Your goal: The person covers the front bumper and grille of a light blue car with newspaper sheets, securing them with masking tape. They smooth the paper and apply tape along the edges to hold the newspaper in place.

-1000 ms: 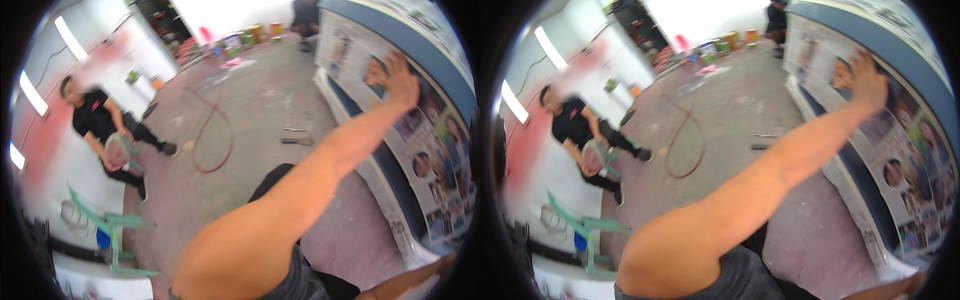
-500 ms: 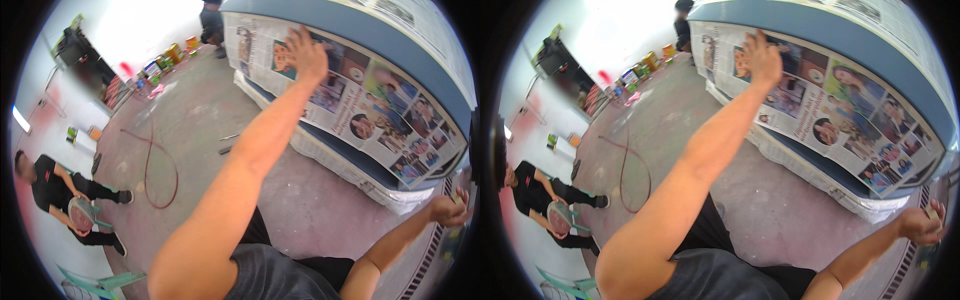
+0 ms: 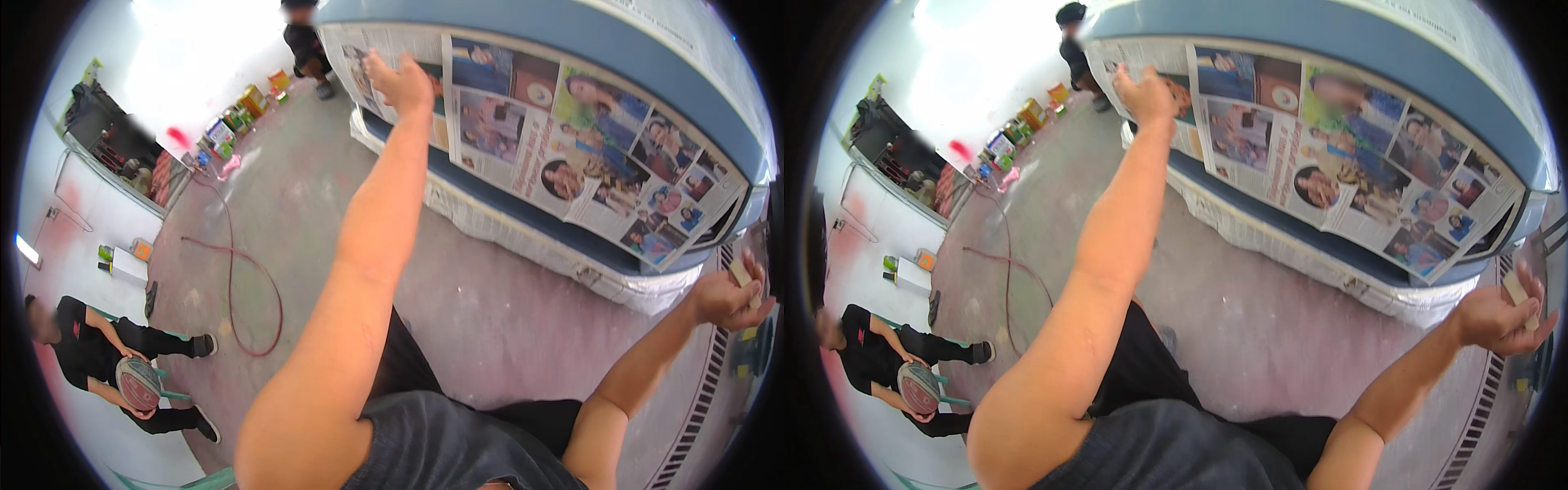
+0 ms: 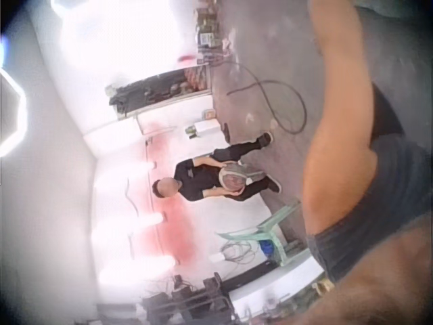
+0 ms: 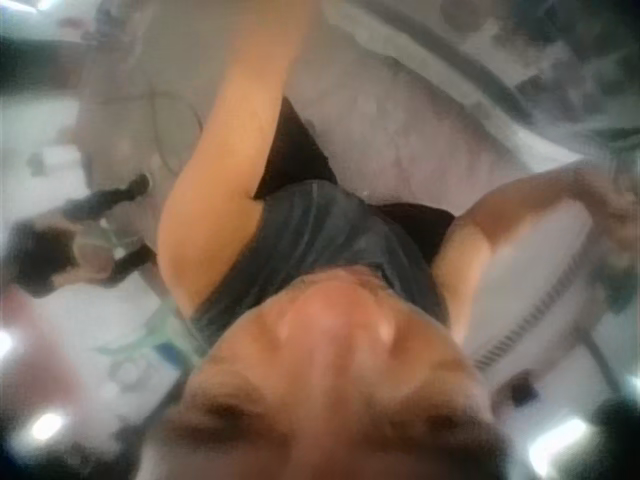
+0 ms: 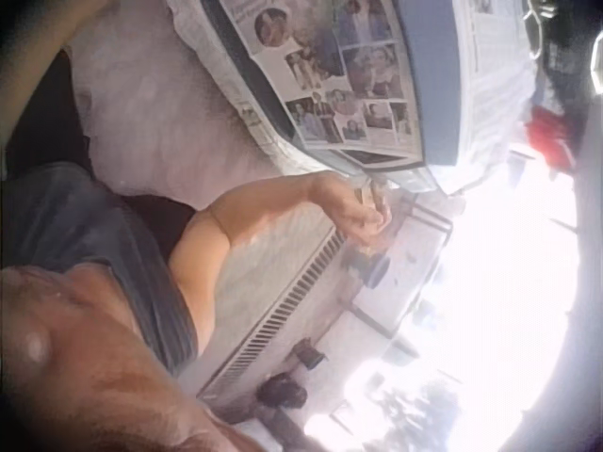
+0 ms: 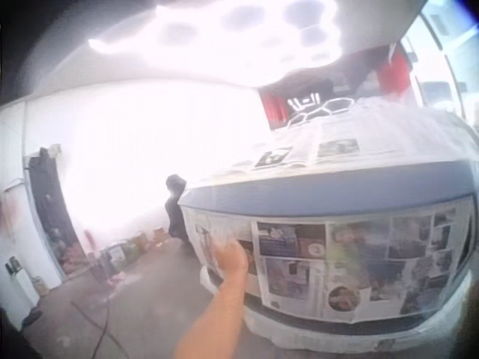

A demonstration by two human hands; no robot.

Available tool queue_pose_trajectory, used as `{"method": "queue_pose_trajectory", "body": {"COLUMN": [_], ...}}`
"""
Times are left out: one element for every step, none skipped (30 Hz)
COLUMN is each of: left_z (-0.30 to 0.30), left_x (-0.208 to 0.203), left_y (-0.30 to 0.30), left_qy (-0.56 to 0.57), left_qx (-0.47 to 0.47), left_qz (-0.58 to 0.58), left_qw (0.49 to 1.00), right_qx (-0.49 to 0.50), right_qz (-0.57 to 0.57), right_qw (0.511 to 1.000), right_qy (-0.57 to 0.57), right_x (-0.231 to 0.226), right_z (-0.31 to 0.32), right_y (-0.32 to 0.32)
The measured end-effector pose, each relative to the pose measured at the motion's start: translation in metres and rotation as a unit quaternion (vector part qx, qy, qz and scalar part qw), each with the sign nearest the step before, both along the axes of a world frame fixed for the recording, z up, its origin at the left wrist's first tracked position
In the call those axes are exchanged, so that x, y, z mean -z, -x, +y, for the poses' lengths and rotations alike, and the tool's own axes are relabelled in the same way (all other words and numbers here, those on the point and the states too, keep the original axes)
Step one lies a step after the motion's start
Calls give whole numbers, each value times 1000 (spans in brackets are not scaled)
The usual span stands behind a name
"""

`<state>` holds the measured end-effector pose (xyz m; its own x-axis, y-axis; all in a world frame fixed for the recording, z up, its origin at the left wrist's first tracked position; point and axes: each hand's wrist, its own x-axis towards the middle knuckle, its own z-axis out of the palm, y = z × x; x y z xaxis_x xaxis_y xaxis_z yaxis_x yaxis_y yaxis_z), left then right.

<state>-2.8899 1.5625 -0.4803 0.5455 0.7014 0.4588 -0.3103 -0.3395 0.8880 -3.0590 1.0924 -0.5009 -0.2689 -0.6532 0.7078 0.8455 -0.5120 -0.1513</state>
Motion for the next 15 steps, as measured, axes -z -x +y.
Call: {"method": "queue_pose_trajectory", "body": {"left_z": [4,6,1,22,31,38,55,37,32,36,33,26,21,15,11], "left_x": [18,41,57,99,124,148,177,181,185,200,207,210,211,210,208], "left_y": [7,15,16,5,3,4,-2,-3,7,1,2,2,1,-1,-2], "left_qy": [76,156,233,271,322,372,441,479,509,529,540,549,557,569,580], "left_qx": [22,40,61,35,29,28,30,63,84,104,132,161,189,206,223], "left_qz": [-24,-45,-73,-103,-26,50,32,86,137,176,158,139,119,99,79], "left_qw": [997,986,968,957,946,926,896,871,846,824,816,808,800,790,780], "right_qx": [16,33,55,11,-26,-58,-98,-75,-65,-56,-49,-41,-33,-23,-2], "right_qz": [4,10,9,26,35,42,45,71,97,109,126,126,126,125,150], "right_qw": [1000,999,998,998,996,991,984,980,974,968,959,956,953,950,937], "right_qy": [6,16,25,54,84,115,144,172,194,221,250,262,274,285,314], "right_x": [-4,-7,-10,-10,-6,-1,2,5,10,14,16,14,12,11,17], "right_z": [9,13,15,26,35,44,56,60,74,89,111,136,165,181,187], "right_y": [0,1,6,4,0,-2,-4,-3,-4,-5,-4,-5,-6,-9,-12]}}
